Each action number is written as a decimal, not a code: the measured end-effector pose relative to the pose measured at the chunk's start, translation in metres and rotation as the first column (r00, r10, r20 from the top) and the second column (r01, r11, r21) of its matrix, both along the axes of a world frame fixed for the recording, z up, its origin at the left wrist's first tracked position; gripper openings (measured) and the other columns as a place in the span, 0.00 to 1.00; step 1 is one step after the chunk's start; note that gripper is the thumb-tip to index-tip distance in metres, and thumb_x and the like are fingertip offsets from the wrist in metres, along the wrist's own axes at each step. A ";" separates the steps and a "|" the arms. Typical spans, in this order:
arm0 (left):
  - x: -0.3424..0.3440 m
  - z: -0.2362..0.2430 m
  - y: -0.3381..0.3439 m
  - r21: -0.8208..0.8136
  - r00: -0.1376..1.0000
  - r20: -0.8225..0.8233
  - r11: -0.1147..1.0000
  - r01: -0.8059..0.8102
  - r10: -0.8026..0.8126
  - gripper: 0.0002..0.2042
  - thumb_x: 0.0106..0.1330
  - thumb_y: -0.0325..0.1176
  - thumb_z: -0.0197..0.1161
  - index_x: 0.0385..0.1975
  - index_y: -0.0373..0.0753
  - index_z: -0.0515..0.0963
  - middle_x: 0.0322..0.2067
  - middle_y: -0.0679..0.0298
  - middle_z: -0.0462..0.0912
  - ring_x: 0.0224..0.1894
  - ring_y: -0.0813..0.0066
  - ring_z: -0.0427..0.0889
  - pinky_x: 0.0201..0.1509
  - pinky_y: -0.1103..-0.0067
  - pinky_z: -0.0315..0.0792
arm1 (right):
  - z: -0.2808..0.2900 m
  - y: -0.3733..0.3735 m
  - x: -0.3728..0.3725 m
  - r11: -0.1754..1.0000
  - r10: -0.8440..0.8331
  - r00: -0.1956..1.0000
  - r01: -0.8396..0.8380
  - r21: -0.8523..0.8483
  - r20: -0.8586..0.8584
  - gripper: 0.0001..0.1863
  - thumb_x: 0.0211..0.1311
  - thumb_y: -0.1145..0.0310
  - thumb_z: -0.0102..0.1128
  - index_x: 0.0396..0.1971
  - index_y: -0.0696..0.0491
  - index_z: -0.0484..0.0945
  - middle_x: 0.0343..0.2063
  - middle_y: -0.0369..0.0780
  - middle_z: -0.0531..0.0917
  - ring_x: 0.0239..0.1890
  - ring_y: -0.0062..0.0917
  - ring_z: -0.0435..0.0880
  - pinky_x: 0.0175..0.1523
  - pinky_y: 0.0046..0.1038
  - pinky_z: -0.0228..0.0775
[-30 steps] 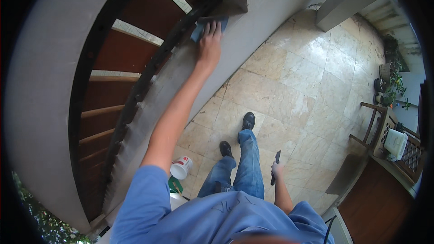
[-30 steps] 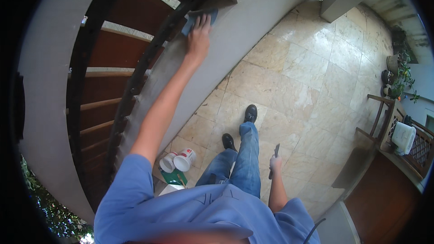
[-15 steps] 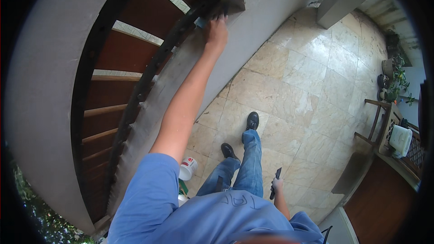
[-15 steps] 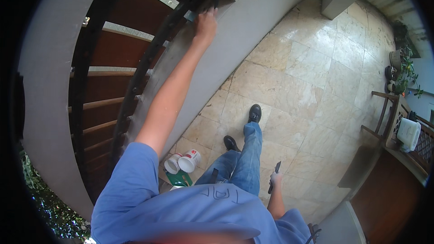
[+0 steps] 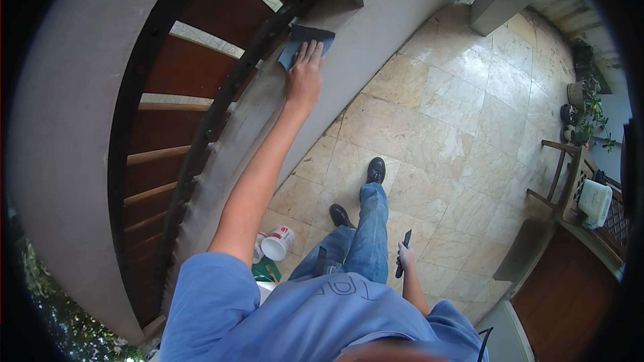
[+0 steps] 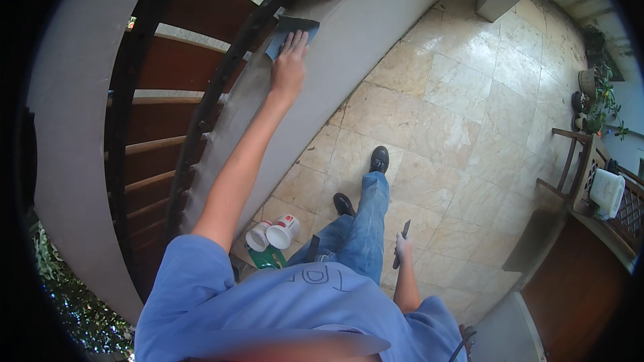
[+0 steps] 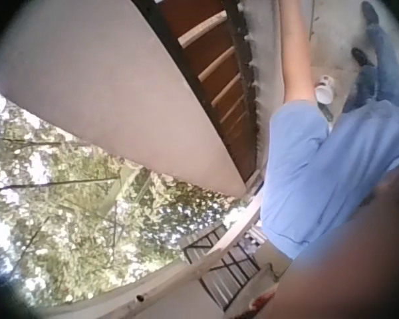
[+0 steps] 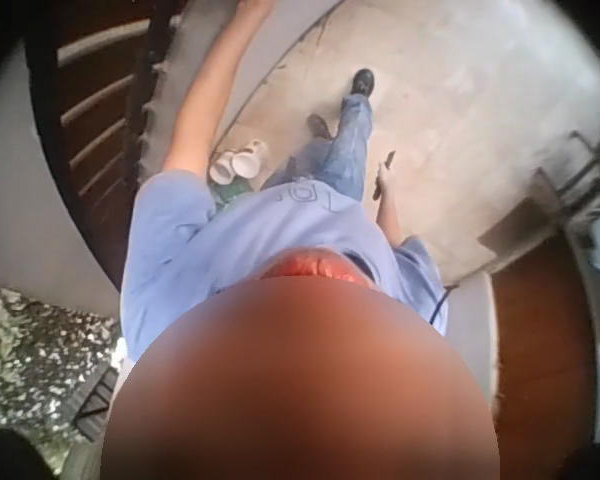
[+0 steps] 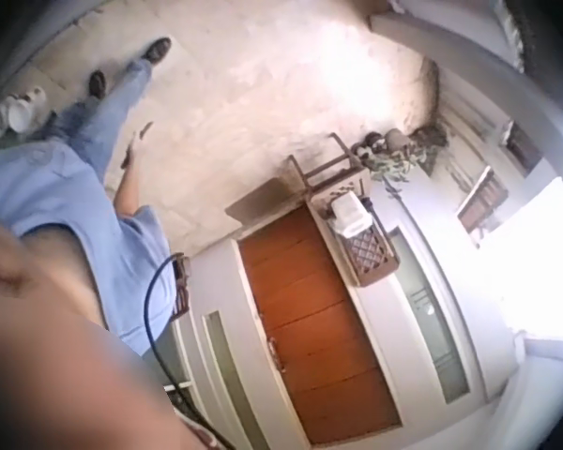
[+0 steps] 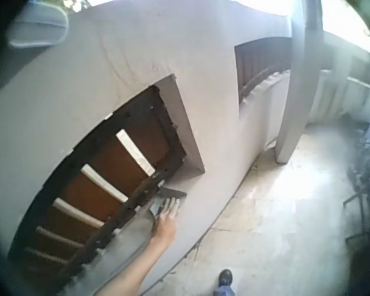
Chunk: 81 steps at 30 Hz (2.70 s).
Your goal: Apply plaster and smooth the surface on a wall using a spatula and sanding block.
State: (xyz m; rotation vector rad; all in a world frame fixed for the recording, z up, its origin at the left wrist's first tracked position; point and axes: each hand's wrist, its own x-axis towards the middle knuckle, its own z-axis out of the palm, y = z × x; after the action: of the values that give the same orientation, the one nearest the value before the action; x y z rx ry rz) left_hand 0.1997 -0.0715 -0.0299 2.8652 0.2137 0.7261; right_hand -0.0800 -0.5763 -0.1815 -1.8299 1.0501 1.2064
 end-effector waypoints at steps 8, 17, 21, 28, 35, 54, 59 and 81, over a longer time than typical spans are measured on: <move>0.059 0.029 0.022 -0.094 0.894 -0.364 0.945 -0.313 0.260 0.16 0.62 0.31 0.49 0.47 0.31 0.69 0.48 0.50 0.72 0.53 0.54 0.69 0.54 0.69 0.66 | -0.007 0.013 0.003 0.998 -0.021 0.999 0.020 0.054 0.027 0.18 0.57 0.60 0.52 0.45 0.53 0.69 0.14 0.31 0.66 0.10 0.18 0.65 0.14 0.23 0.60; 0.067 0.042 0.022 -0.129 0.827 -0.513 0.932 -0.339 0.230 0.16 0.63 0.32 0.48 0.47 0.29 0.70 0.48 0.48 0.72 0.54 0.54 0.68 0.56 0.70 0.64 | -0.027 0.014 -0.002 0.992 -0.089 0.981 0.071 0.105 0.174 0.13 0.62 0.61 0.44 0.40 0.53 0.66 0.15 0.32 0.62 0.09 0.18 0.64 0.13 0.24 0.61; 0.017 0.005 0.033 -0.072 0.994 -0.094 0.996 -0.057 0.050 0.15 0.62 0.32 0.48 0.45 0.30 0.70 0.46 0.48 0.73 0.52 0.54 0.69 0.54 0.70 0.65 | 0.040 0.090 0.101 0.934 -0.130 0.929 -0.002 0.356 0.345 0.16 0.65 0.59 0.42 0.46 0.52 0.65 0.19 0.32 0.65 0.09 0.15 0.64 0.12 0.19 0.60; 0.059 0.019 0.029 -0.042 0.975 -0.171 0.988 -0.147 0.138 0.15 0.62 0.31 0.48 0.46 0.32 0.70 0.46 0.50 0.73 0.50 0.55 0.71 0.53 0.70 0.66 | 0.085 0.227 0.218 0.801 -0.122 0.717 -0.338 0.495 0.686 0.13 0.66 0.58 0.41 0.29 0.52 0.66 0.15 0.31 0.65 0.08 0.12 0.62 0.11 0.18 0.52; -0.009 0.001 0.023 -0.041 0.998 -0.067 0.999 -0.001 -0.002 0.17 0.62 0.32 0.48 0.48 0.32 0.69 0.48 0.50 0.72 0.51 0.56 0.70 0.54 0.70 0.65 | 0.197 0.338 0.333 0.763 0.325 0.198 -0.633 -0.132 0.925 0.18 0.64 0.61 0.41 0.54 0.42 0.66 0.24 0.48 0.73 0.32 0.35 0.78 0.33 0.38 0.68; -0.064 0.013 0.041 -0.099 0.999 -0.032 0.995 -0.033 0.030 0.14 0.60 0.27 0.51 0.47 0.36 0.72 0.48 0.54 0.73 0.53 0.56 0.70 0.56 0.68 0.64 | 0.205 0.423 0.360 0.264 0.726 -0.353 -0.649 -0.713 0.590 0.27 0.57 0.72 0.42 0.58 0.35 0.59 0.23 0.45 0.79 0.26 0.38 0.80 0.28 0.37 0.72; -0.059 0.010 0.037 -0.080 1.000 0.003 0.996 -0.027 0.028 0.14 0.60 0.27 0.51 0.46 0.37 0.72 0.48 0.54 0.74 0.52 0.56 0.71 0.55 0.69 0.65 | 0.199 0.431 0.368 0.250 0.751 -0.356 -0.626 -0.739 0.556 0.26 0.58 0.70 0.42 0.58 0.35 0.60 0.24 0.46 0.80 0.26 0.37 0.81 0.29 0.37 0.72; -0.070 0.010 0.047 -0.114 1.000 0.003 0.993 -0.023 0.023 0.14 0.61 0.29 0.50 0.47 0.37 0.72 0.48 0.55 0.73 0.53 0.56 0.69 0.56 0.68 0.64 | 0.202 0.427 0.333 0.305 0.640 -0.337 -0.713 -0.631 0.690 0.27 0.56 0.70 0.44 0.57 0.37 0.62 0.22 0.47 0.79 0.25 0.41 0.80 0.28 0.38 0.72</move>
State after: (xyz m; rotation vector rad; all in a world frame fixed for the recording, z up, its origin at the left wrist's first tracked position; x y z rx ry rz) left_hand 0.1294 -0.0242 -0.0195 2.7577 0.2787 0.7001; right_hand 0.2533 -0.1495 0.0203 -2.5365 -1.1167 0.2401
